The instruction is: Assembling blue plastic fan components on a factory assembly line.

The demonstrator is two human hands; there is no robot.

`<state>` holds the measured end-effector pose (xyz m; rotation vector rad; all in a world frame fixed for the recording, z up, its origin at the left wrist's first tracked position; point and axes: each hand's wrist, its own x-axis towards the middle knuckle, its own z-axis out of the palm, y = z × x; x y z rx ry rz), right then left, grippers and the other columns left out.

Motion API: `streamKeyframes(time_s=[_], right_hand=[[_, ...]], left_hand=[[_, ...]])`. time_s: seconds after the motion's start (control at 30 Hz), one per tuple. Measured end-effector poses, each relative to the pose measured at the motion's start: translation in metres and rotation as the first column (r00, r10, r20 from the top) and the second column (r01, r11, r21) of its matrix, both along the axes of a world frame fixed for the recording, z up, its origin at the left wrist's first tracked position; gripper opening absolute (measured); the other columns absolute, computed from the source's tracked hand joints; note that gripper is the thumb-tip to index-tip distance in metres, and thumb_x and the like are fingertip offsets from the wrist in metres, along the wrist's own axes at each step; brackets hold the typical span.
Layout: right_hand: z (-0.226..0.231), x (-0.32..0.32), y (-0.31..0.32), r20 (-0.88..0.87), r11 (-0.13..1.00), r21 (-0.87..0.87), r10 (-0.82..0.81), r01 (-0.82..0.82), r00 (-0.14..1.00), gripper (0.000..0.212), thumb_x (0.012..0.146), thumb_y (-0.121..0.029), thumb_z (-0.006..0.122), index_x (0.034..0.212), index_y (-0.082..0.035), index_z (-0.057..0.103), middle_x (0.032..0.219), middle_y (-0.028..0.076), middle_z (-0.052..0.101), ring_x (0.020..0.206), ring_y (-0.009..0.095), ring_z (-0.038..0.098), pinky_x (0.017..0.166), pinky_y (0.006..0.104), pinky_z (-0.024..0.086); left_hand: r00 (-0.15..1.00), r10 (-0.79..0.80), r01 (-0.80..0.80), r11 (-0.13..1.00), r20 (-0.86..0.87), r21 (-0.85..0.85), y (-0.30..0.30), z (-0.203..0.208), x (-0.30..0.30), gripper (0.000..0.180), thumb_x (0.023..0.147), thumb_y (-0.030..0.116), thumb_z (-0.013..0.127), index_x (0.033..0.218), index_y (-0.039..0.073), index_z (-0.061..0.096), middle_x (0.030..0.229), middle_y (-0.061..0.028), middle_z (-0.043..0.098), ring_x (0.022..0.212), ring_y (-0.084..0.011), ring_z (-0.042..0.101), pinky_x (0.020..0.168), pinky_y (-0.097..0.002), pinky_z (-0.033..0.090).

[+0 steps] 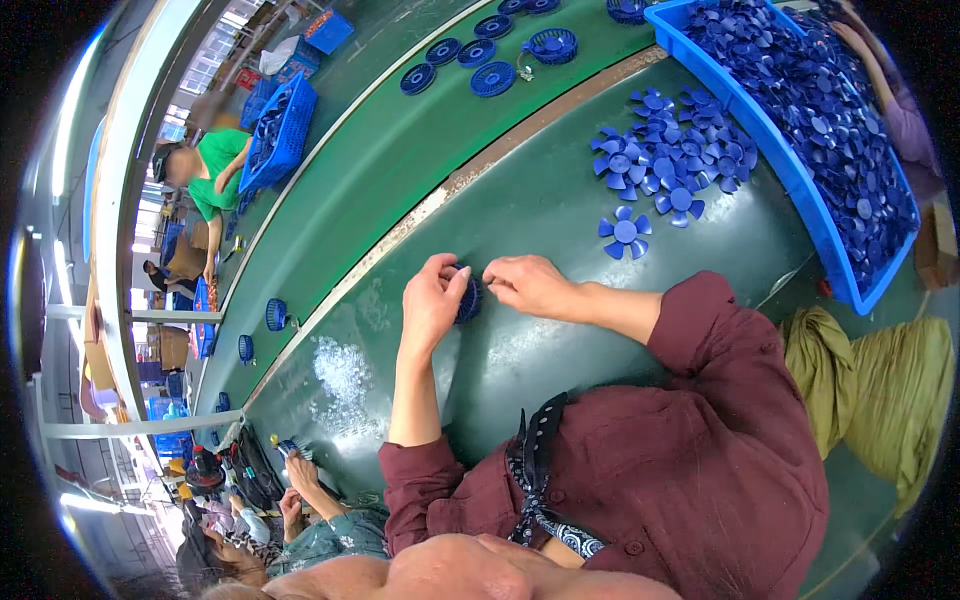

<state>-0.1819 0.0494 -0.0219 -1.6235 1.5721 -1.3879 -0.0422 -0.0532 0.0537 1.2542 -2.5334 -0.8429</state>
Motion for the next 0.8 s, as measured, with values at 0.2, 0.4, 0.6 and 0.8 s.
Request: streamKeyframes(time_s=[0.2,0.4,0.6,0.8], right_hand=[[0.05,-0.065,0.026,-0.454,0.968,-0.106,-0.25,0.227,0.855,0.029,0.076,-0.01,0.065,0.103,-0.003,0.058,0.097,0.015,0.057,0.094,0.03,0.055,0.082,0.0389,0.045],[0.033,-0.129,0.047,-0.729,0.84,-0.181,-0.464,0.511,0.504,0.034,0.064,-0.007,0.063,0.098,-0.006,0.057,0.103,0.016,0.052,0.099,0.035,0.048,0.077,0.0462,0.041],[0.027,-0.142,0.052,-0.712,0.811,-0.249,-0.524,0.529,0.467,0.02,0.071,-0.006,0.059,0.091,-0.005,0.058,0.089,0.014,0.053,0.088,0.032,0.052,0.071,0.0425,0.044],[0.053,-0.122,0.049,-0.357,0.788,-0.367,-0.61,0.495,0.707,0.018,0.076,-0.007,0.059,0.094,-0.004,0.059,0.086,0.015,0.061,0.082,0.034,0.06,0.068,0.0421,0.049]], left_hand=[[1.0,0.004,-0.005,0.883,-0.003,-0.47,-0.015,-0.02,0.033,0.031,0.079,0.017,0.066,0.106,0.003,0.059,0.101,-0.011,0.061,0.097,-0.0304,0.056,0.083,-0.0404,0.046],[0.998,0.066,-0.064,0.975,0.002,-0.212,0.002,-0.033,0.045,0.018,0.083,0.018,0.058,0.092,0.003,0.062,0.089,-0.0173,0.064,0.084,-0.0363,0.061,0.074,-0.0431,0.047],[0.873,0.229,-0.124,0.958,-0.43,0.258,0.019,-0.043,0.051,0.016,0.088,0.014,0.058,0.092,-0.001,0.06,0.077,-0.0071,0.062,0.068,-0.0152,0.057,0.065,-0.0279,0.045],[0.592,0.589,0.115,0.614,-0.55,0.781,0.047,-0.021,0.045,0.017,0.088,0.016,0.064,0.099,0.004,0.059,0.086,-0.0018,0.061,0.074,-0.0098,0.056,0.065,-0.0271,0.051]])
